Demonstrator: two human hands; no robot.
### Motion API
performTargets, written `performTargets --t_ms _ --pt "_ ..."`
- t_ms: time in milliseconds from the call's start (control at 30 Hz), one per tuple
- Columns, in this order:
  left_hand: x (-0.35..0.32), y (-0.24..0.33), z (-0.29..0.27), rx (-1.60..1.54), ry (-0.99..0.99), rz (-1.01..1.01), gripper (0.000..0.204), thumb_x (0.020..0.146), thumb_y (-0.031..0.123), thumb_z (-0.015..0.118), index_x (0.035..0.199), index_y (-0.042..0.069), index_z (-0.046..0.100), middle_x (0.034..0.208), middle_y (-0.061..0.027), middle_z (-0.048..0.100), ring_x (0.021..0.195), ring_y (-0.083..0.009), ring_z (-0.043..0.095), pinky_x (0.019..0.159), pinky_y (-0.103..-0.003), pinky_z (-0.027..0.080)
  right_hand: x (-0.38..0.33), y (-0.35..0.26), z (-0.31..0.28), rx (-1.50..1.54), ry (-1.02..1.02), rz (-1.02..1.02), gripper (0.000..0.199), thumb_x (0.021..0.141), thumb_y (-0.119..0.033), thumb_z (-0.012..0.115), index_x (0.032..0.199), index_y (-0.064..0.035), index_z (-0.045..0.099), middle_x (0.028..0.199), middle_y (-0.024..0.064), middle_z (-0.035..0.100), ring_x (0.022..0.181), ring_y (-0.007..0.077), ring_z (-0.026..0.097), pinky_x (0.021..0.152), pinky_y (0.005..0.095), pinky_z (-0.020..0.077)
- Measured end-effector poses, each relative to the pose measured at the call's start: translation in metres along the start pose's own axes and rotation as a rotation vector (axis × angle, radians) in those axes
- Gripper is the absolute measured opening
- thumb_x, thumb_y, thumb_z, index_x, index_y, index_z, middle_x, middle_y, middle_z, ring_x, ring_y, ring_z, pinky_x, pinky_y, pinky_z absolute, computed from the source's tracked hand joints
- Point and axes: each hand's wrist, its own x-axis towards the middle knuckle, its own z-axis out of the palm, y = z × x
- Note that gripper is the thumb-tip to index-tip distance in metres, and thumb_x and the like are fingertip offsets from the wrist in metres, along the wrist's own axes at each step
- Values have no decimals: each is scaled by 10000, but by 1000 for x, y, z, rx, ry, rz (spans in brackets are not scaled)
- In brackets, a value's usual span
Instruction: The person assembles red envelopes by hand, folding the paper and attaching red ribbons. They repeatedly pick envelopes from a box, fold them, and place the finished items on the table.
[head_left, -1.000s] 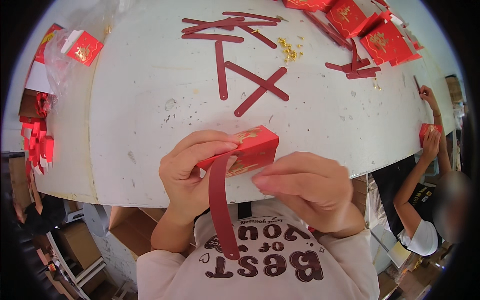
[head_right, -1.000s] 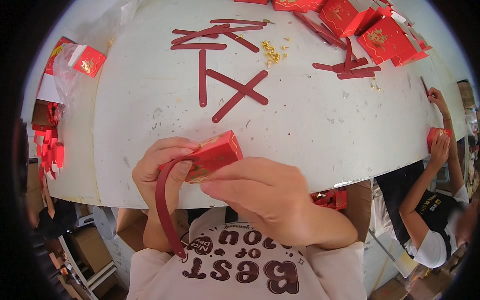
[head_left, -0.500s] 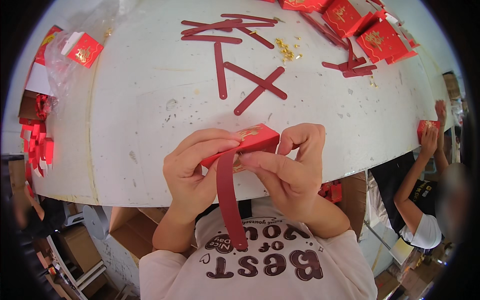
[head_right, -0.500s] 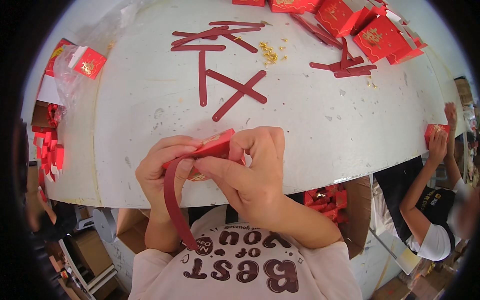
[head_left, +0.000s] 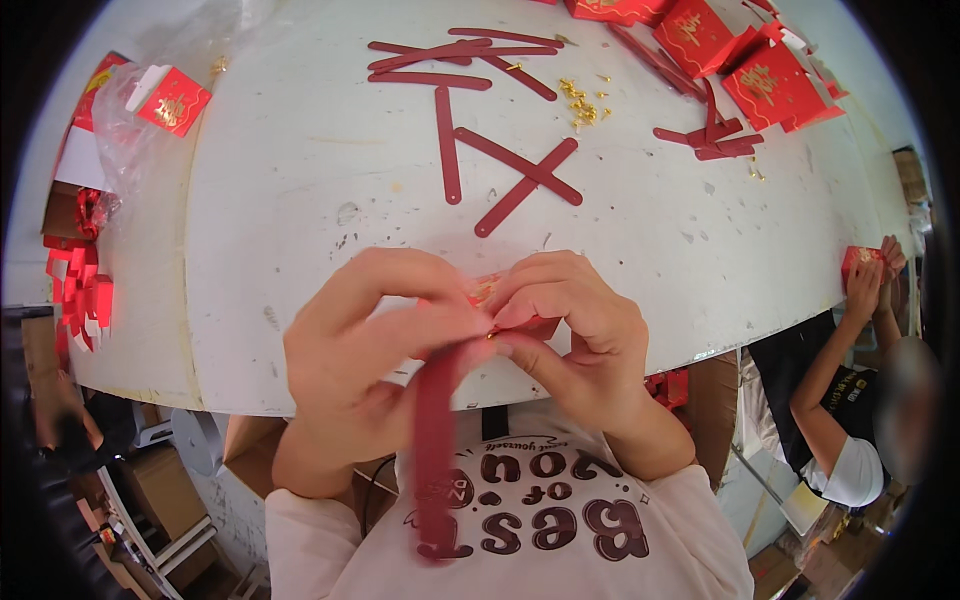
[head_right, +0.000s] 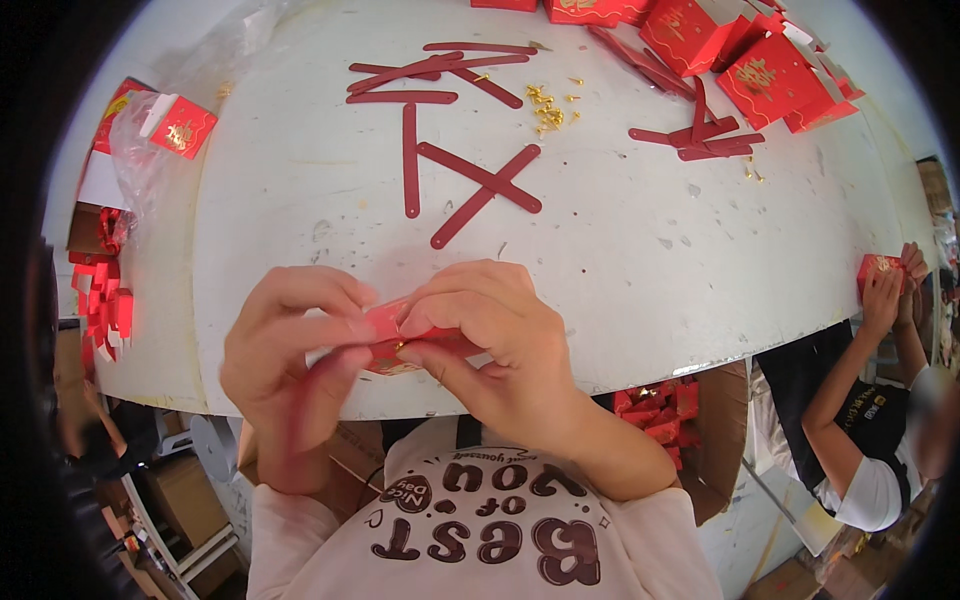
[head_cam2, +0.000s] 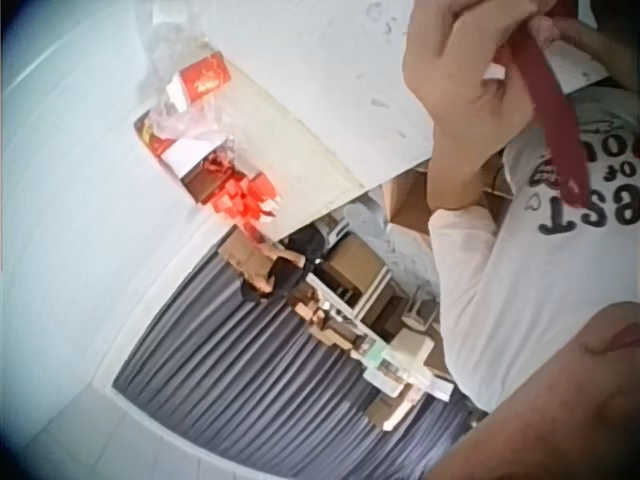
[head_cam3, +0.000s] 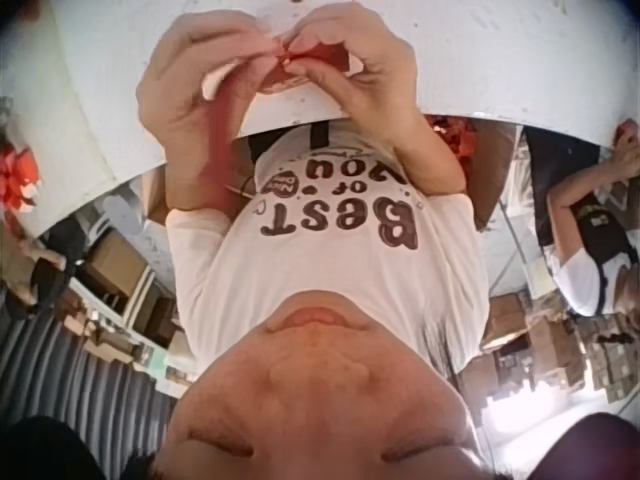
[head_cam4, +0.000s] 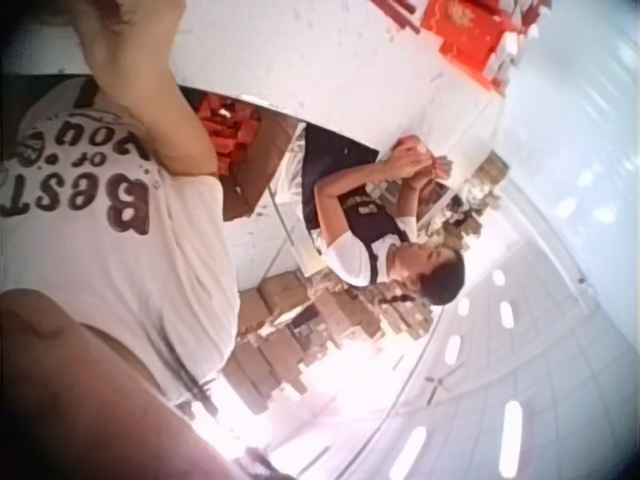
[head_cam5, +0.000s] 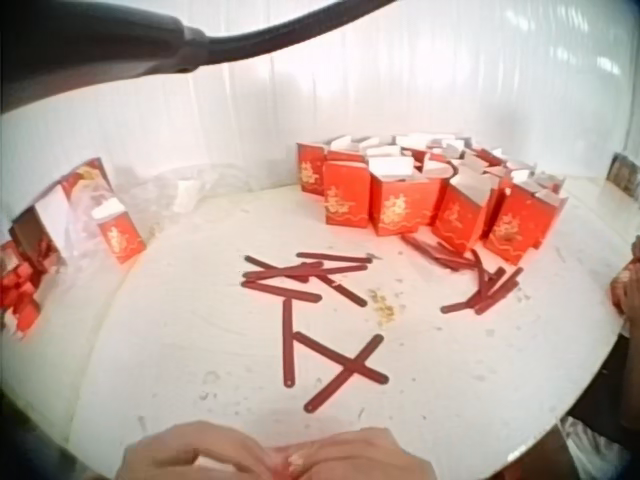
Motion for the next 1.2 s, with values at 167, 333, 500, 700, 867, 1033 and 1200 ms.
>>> performTargets --t_ms 167,333,500,700,867,1033,1200 --pt "35 -9 -9 -222 122 -264 466 724 -116 616 1164 -47 479 863 -144 629 660 -164 612 599 -257 495 4 -1 -6 14 -62 8 223 689 4 739 853 -82 615 870 16 641 874 199 588 802 312 383" --pt "35 -29 -20 -31 63 -227 510 777 -99 481 1282 -60 422 1029 -215 587 692 -183 621 582 -258 503 6 -2 -7 -6 -89 -16 247 676 40 738 848 -57 589 893 64 645 875 221 561 760 325 437" --pt "15 -49 -28 307 -79 261 467 673 -141 511 1118 -48 619 1248 -199 441 941 -257 542 681 -294 518 5 -3 -6 -12 -78 -3 241 679 20 739 852 -70 598 893 49 647 872 217 565 766 322 419" --pt "22 -62 -25 758 101 505 418 621 -84 677 1014 55 699 1097 -102 536 934 -245 528 646 -274 494 5 -4 -6 -8 -72 5 232 685 -12 739 865 -86 615 893 23 647 870 209 575 805 313 379" --pt "21 -63 -25 642 96 217 358 679 -56 680 1010 81 700 840 -35 594 777 -191 540 691 -258 459 5 -4 -6 2 -70 9 220 698 -4 730 866 -84 612 892 22 646 874 208 574 809 314 377" --pt "14 -37 -14 -74 280 -446 261 787 -31 634 1038 37 658 851 -62 630 762 -172 575 719 -280 472 6 -2 -8 8 -97 3 234 696 30 720 868 -63 591 897 50 645 875 214 557 797 325 406" --pt "-10 1 -10 -141 -111 -229 209 772 -38 659 976 5 644 1001 -120 637 870 -200 623 708 -292 511 4 -3 -8 7 -54 -10 252 698 31 709 908 -63 605 901 41 637 867 206 562 807 317 385"
